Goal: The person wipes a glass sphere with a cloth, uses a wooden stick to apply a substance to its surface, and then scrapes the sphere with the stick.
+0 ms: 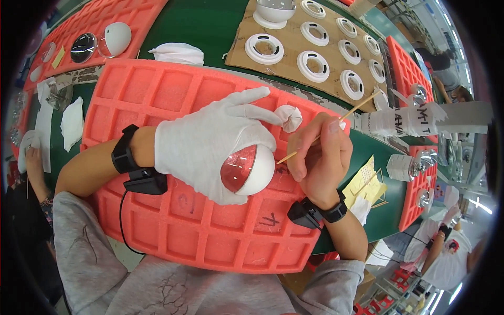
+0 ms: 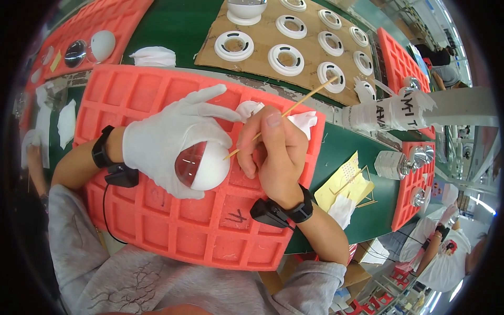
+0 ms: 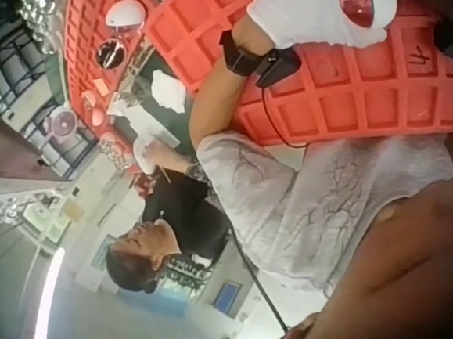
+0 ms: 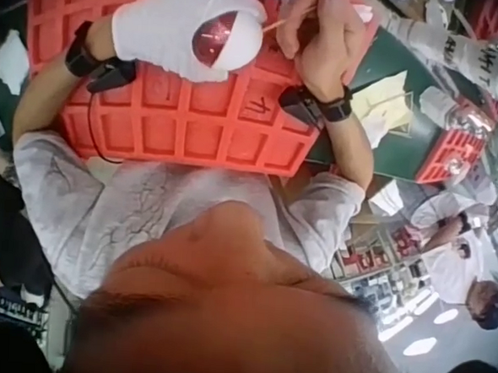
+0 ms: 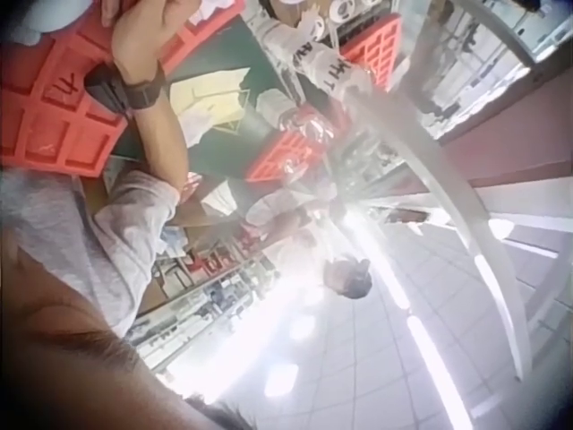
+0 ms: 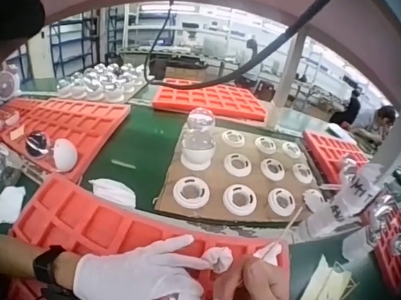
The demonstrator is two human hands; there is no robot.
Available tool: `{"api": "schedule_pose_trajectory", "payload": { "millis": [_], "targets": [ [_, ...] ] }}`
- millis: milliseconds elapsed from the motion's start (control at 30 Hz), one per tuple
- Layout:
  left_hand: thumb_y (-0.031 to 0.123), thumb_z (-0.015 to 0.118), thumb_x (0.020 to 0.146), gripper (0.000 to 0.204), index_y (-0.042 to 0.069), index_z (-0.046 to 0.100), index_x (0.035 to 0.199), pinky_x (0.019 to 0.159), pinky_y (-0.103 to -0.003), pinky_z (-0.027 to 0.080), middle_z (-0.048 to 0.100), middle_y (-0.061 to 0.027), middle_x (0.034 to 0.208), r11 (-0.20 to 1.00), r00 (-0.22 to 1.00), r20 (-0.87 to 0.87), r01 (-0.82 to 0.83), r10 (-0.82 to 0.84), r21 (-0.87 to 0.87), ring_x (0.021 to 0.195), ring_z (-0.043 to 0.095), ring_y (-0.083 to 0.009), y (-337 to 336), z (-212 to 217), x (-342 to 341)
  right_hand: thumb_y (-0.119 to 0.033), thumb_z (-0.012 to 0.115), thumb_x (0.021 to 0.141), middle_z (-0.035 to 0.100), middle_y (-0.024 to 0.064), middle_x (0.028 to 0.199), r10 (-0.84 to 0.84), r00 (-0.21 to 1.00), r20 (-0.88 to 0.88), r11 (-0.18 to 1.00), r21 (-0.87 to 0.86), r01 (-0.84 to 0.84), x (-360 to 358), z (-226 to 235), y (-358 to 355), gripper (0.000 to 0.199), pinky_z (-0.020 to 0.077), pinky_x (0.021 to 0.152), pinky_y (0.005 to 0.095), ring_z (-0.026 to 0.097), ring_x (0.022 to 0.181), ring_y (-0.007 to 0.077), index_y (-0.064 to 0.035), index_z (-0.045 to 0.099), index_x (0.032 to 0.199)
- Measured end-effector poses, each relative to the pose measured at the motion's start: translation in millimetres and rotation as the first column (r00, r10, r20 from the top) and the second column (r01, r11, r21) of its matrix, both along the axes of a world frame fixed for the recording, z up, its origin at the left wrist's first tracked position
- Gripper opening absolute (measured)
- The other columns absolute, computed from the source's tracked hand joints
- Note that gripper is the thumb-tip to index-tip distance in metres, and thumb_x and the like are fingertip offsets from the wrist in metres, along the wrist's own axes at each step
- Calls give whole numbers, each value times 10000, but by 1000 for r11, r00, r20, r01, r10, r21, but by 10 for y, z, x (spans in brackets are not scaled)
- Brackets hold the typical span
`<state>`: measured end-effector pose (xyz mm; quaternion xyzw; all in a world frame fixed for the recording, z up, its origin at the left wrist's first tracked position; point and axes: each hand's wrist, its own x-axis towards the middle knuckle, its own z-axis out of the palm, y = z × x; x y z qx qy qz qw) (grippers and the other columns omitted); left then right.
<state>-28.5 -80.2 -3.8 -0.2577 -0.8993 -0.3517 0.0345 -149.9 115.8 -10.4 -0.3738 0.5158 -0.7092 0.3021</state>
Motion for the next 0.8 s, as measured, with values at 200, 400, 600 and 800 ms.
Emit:
{"api": "schedule_pose_trajectory", "payload": {
  "millis": [200, 400, 600, 800],
  "targets": [
    [301, 893, 679, 723, 96, 559, 1287, 1220, -598, 262, 538, -152, 1346, 990, 985, -132, -100, 112, 99, 1277, 522, -384, 74, -172, 49, -355, 296, 1137, 463, 58, 478, -6, 1000, 14, 999, 40, 5, -34, 35, -67, 525, 294, 383, 265, 365, 367, 119, -20, 491, 783],
    [247, 876, 704, 647, 92, 568, 1251, 1207, -591, 288, 540, -143, 1325, 983, 977, -194, -116, 86, -146, 1217, 540, -381, -23, 34, -54, -357, 293, 1137, 482, 67, 492, -30, 999, -19, 999, 33, 30, 9, 26, 23, 524, 323, 395, 264, 381, 374, 115, -17, 495, 792],
    [286, 896, 656, 675, 84, 594, 1225, 1192, -557, 313, 547, -128, 1309, 995, 993, 75, -91, 94, -39, 1205, 547, -370, 80, 97, 58, -333, 306, 1139, 523, 75, 533, 75, 992, -104, 997, -20, -77, 127, 80, 35, 505, 342, 408, 255, 422, 389, 112, -6, 513, 816],
    [306, 911, 620, 706, 80, 601, 1213, 1157, -501, 342, 579, -114, 1266, 970, 987, 34, -162, 159, 182, 1192, 562, -354, 134, -51, 64, -288, 321, 1139, 567, 75, 578, 108, 950, -293, 994, 22, -106, 161, 114, 2, 464, 368, 424, 254, 465, 412, 115, 18, 531, 859]
  ]
}}
